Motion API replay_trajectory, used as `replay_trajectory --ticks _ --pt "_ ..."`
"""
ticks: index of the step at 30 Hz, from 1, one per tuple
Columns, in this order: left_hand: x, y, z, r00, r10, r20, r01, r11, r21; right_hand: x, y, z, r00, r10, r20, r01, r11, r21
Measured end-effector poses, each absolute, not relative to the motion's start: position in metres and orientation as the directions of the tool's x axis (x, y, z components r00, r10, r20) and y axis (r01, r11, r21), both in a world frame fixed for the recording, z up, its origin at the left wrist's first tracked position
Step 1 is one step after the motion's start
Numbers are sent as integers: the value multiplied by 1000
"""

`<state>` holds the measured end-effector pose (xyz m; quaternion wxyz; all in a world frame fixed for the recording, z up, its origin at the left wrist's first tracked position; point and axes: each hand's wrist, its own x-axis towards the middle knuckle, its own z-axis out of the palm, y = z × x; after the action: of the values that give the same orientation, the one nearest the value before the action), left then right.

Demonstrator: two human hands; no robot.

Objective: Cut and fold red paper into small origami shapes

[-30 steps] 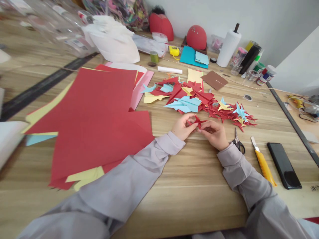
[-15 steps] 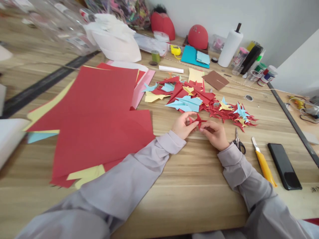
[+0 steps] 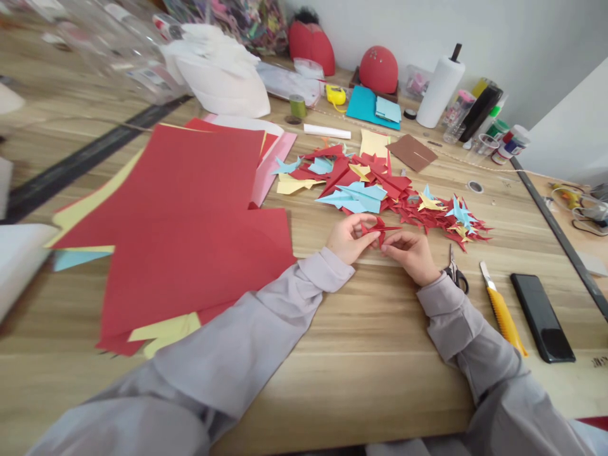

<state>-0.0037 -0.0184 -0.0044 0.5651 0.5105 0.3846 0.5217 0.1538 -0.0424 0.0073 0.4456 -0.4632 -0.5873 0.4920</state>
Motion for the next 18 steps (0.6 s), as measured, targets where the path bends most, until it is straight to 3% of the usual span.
replay_trajectory --ticks 12,18 --pt "-4 -18 -8 176 977 124 -215 -85 973 156 -38 6 -128 992 4 127 20 -992" --pt "-3 -18 -8 178 976 123 -223 -82 971 153 -40 9 -120 993 -11 1 -11 -1000"
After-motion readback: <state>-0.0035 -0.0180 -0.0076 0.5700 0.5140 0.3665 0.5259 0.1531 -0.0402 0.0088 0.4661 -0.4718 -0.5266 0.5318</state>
